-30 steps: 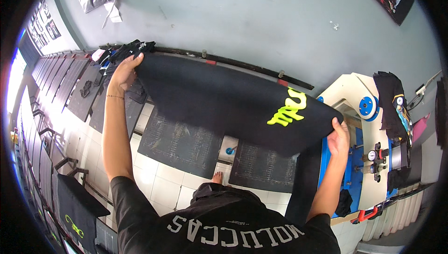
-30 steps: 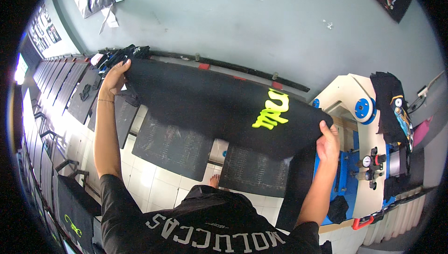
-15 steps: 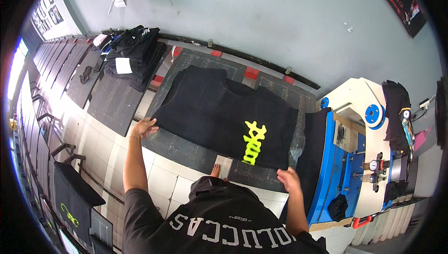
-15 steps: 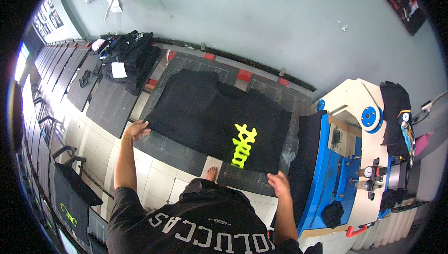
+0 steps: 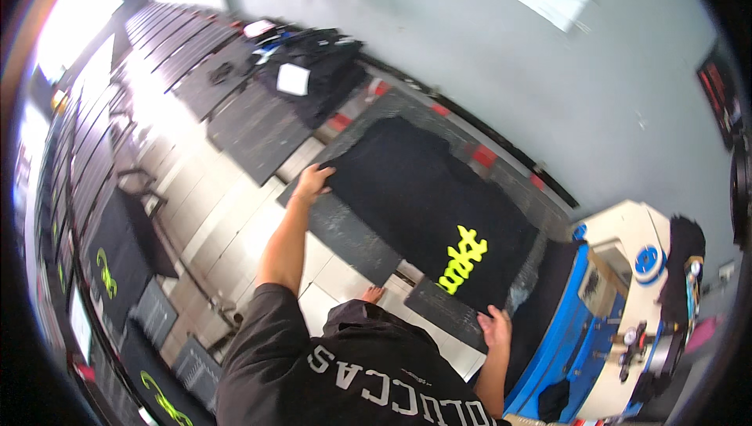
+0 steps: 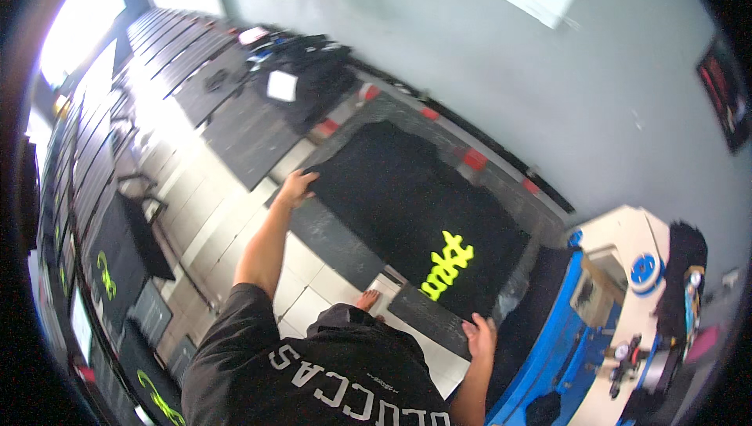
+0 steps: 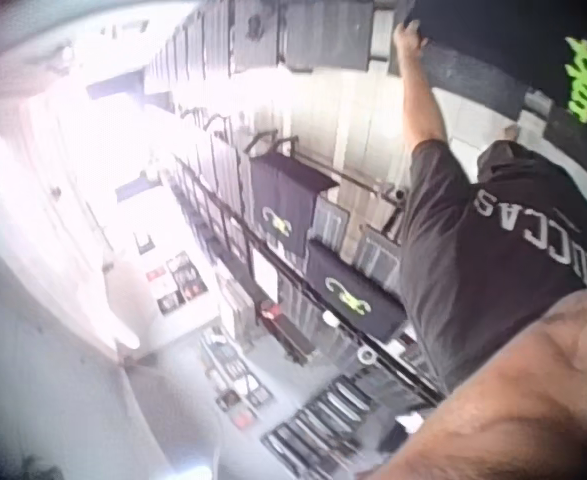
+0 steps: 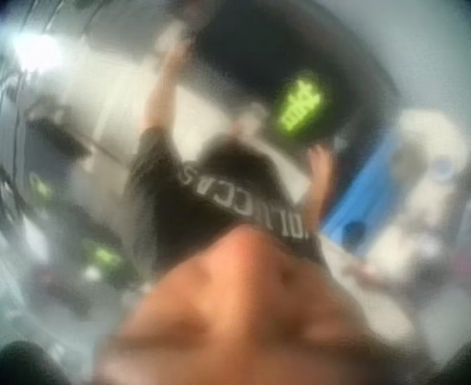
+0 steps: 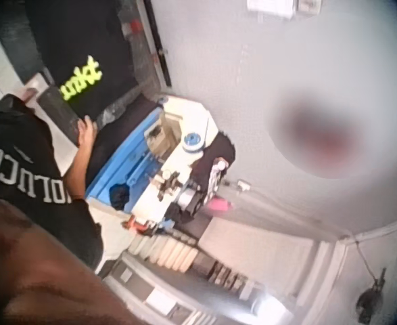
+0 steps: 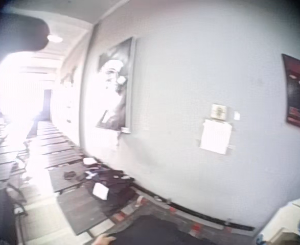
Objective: The person applies a heat press to several black t-shirts by placing a protective sheet over the design and lowering the press machine.
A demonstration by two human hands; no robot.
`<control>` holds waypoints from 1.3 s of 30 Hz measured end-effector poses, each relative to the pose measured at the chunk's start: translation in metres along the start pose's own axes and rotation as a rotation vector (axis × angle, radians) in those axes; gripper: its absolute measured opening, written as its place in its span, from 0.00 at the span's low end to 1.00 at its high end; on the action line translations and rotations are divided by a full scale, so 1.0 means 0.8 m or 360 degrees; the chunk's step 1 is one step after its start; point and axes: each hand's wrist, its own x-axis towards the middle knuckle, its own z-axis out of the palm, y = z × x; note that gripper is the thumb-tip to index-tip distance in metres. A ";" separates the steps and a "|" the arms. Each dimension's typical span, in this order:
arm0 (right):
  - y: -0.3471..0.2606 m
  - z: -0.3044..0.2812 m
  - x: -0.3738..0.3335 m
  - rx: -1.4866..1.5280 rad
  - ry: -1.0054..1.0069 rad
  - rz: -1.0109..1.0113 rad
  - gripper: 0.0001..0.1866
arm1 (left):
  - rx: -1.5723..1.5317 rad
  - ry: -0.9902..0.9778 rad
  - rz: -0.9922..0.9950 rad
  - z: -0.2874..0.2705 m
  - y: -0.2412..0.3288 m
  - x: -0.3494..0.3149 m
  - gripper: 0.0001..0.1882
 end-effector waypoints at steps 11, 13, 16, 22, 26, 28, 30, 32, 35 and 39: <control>-0.334 0.099 -0.016 -0.0165 -0.0377 -0.1015 0.28 | -0.0522 0.0180 0.0543 -0.120 0.126 -0.303 0.18; -0.359 0.142 -0.016 -0.0138 -0.0198 -0.1076 0.28 | -0.0693 0.0252 0.0530 -0.167 0.097 -0.382 0.17; -0.336 0.230 -0.084 -0.0267 -0.0365 -0.1315 0.21 | -0.0944 0.0475 0.0528 -0.213 0.063 -0.499 0.17; -0.277 0.388 -0.099 -0.0350 -0.1198 -0.1073 0.24 | -0.1093 0.1054 0.0713 -0.253 -0.001 -0.689 0.15; -0.241 0.487 -0.120 -0.0472 -0.1552 -0.0863 0.25 | -0.1049 0.1380 0.0714 -0.274 -0.004 -0.734 0.15; -0.222 0.541 -0.151 -0.0521 -0.1652 -0.0736 0.26 | -0.1085 0.1482 0.0745 -0.288 -0.012 -0.747 0.14; -0.208 0.578 -0.166 -0.0475 -0.1713 -0.0668 0.25 | -0.1213 0.1635 0.0836 -0.304 -0.022 -0.750 0.13; -0.189 0.617 -0.180 -0.0345 -0.1706 -0.0747 0.21 | -0.1218 0.1588 0.0984 -0.336 0.002 -0.735 0.14; -0.168 0.662 -0.201 -0.0258 -0.1630 -0.0839 0.16 | -0.1161 0.1564 0.1104 -0.392 0.028 -0.713 0.15; -0.144 0.693 -0.221 -0.0274 -0.1480 -0.0898 0.14 | -0.1073 0.1722 0.1051 -0.482 0.047 -0.672 0.15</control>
